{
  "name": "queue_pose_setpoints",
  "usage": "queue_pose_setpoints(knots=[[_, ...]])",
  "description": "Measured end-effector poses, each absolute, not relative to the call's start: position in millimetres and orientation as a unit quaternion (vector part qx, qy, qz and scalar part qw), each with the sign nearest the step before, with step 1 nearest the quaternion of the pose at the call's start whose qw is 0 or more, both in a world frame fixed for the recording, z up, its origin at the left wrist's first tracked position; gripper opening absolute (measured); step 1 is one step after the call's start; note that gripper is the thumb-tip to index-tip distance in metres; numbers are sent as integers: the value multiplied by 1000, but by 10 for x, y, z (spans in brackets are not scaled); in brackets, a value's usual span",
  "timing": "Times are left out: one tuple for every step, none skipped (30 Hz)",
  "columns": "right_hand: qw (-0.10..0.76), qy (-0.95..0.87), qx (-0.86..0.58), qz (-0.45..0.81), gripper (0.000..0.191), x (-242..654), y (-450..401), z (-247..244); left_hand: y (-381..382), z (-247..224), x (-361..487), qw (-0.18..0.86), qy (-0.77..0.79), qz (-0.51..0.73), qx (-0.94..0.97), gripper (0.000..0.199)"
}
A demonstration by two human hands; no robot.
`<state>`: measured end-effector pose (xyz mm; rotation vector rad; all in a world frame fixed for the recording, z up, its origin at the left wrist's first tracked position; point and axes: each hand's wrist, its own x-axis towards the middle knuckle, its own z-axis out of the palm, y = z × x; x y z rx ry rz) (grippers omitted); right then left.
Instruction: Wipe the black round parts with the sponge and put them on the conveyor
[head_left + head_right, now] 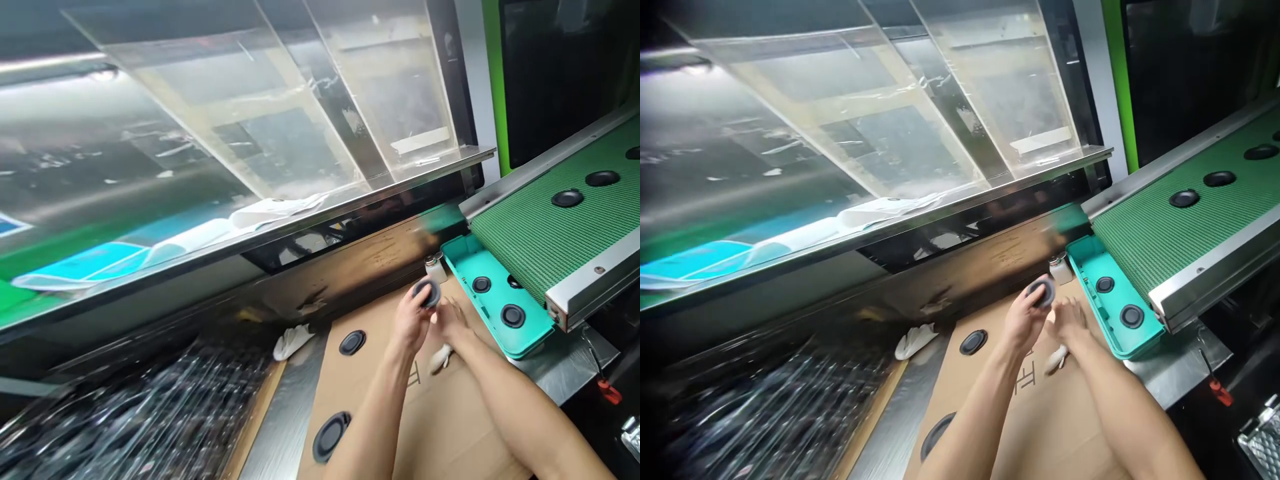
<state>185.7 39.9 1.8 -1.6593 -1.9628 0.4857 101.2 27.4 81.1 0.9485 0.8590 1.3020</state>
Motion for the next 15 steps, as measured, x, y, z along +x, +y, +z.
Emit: queue_pose_setpoints(knots=[[260,-727,-612,171,32,1857,402,14,244,608,756,632,388,575,347,25],[258,-730,-612,162,32,1863,401,25,220,415,538,647,396,581,295,22],[255,-732,-614,152,34,1874,394,54,201,243,364,657,396,589,256,20],[250,-732,-618,142,36,1890,379,102,189,100,236,661,390,600,227,18],[247,-731,-623,132,37,1910,353,167,185,-9,151,662,380,612,207,16],[243,-732,-625,124,37,1933,316,245,190,-83,102,660,369,626,189,14],[240,-740,-618,118,36,1957,268,328,204,-125,80,659,359,638,174,14],[233,-755,-601,120,35,1982,210,407,225,-140,74,661,352,643,160,14],[216,-780,-573,130,33,2007,145,473,249,-137,76,668,347,642,147,16],[190,-807,-540,147,32,2031,76,520,273,-123,80,678,342,636,137,17],[158,-831,-507,164,34,2055,9,542,295,-106,84,690,337,627,130,18],[127,-849,-481,177,35,2076,-51,542,313,-91,84,702,331,618,126,18],[103,-860,-466,182,34,2092,-99,523,325,-80,82,711,323,612,124,18],[89,-863,-463,179,29,2101,-133,490,332,-75,79,717,312,611,122,17],[86,-863,-467,173,21,2101,-151,452,333,-73,75,722,299,611,123,18]])
